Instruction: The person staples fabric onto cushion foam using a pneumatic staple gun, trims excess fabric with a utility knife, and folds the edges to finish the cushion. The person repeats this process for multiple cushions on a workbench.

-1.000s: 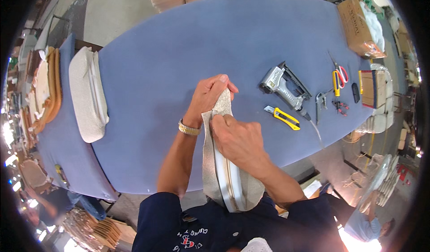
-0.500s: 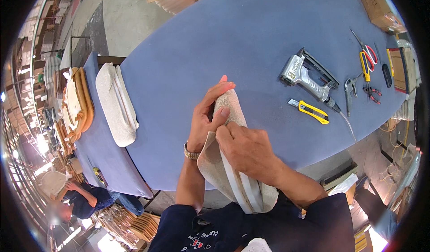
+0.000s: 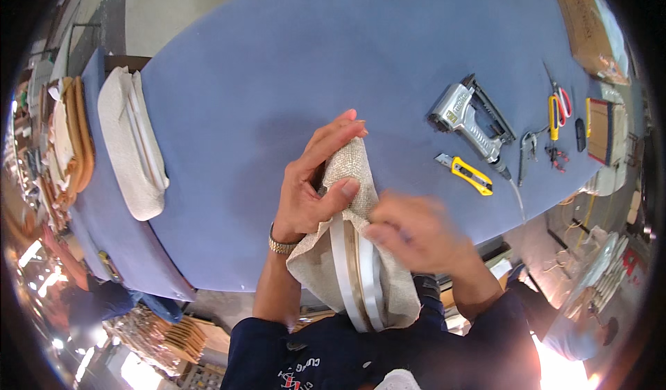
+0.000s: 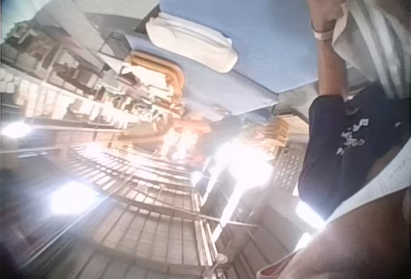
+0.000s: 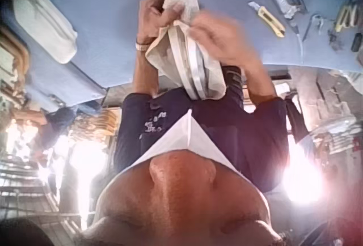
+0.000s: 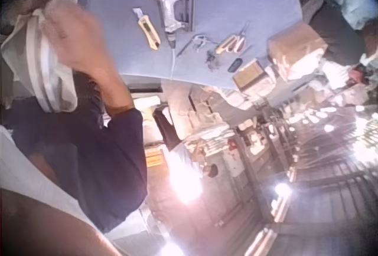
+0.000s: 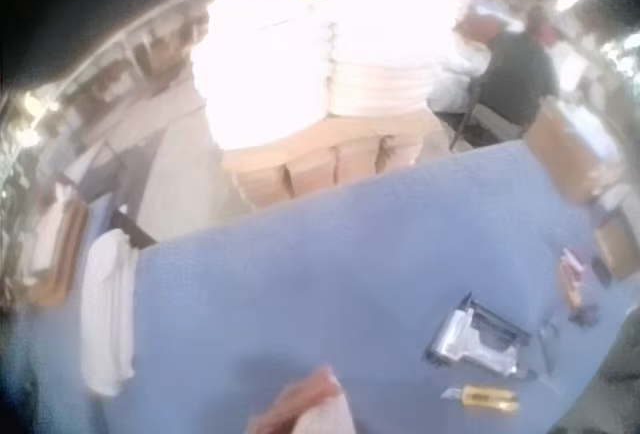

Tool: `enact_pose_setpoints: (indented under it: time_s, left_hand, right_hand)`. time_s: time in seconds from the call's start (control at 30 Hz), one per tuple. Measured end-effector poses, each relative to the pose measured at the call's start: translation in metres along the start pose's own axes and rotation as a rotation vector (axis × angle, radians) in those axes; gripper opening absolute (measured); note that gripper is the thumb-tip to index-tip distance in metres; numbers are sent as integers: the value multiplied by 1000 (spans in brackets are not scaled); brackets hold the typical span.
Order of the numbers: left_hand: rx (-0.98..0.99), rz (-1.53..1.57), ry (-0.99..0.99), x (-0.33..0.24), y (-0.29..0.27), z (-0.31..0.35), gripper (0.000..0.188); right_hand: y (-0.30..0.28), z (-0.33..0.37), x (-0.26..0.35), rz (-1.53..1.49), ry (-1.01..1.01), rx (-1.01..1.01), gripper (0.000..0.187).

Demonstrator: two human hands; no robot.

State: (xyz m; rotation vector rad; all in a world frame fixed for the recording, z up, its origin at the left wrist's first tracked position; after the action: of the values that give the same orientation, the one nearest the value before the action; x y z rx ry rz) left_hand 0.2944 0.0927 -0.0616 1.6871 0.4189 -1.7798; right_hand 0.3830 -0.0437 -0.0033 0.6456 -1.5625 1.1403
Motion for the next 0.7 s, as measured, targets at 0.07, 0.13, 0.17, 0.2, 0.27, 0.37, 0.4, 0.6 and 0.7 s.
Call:
enact_pose_setpoints:
  time_s: [0.07,0.13,0.17,0.2,0.27,0.37,0.4,0.6,0.7]
  left_hand:
    - [-23,4,18,0,0,4,63]
    - [-27,-35,111,-1,-1,4,62]
    - [-15,-52,118,0,1,4,63]
    - [-8,-59,128,0,0,4,64]
    - [-2,-72,139,1,3,3,66]
    - [-13,-72,152,0,6,3,68]
    - [-15,-72,160,-1,7,3,69]
    - [-37,-104,179,6,9,4,69]
    - [-50,-141,174,6,14,2,70]
  right_hand:
    - [-48,6,-27,271,211,-223,21]
    - [-99,9,-76,668,102,-481,39]
    - [-108,17,-103,745,112,-450,48]
    - [-115,20,-125,833,119,-416,57]
    - [-114,18,-156,907,122,-381,72]
    - [-109,3,-171,880,146,-352,85]
    - [-114,-1,-169,863,147,-316,85]
    - [-138,-23,-59,424,257,-309,73]
    - [-115,-27,-2,410,35,12,67]
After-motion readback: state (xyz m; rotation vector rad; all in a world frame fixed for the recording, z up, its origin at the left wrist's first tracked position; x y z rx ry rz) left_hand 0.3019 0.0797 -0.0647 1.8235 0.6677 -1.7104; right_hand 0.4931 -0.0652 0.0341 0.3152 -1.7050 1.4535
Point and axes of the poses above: each hand's wrist, its own z-axis away from the middle knuckle, its own y-axis out of the palm, x = y × z, the point moved 6 cm from there along -z, towards the middle knuckle, and after that the axes turned 12 degrees about -x, right-handed, at the moved point
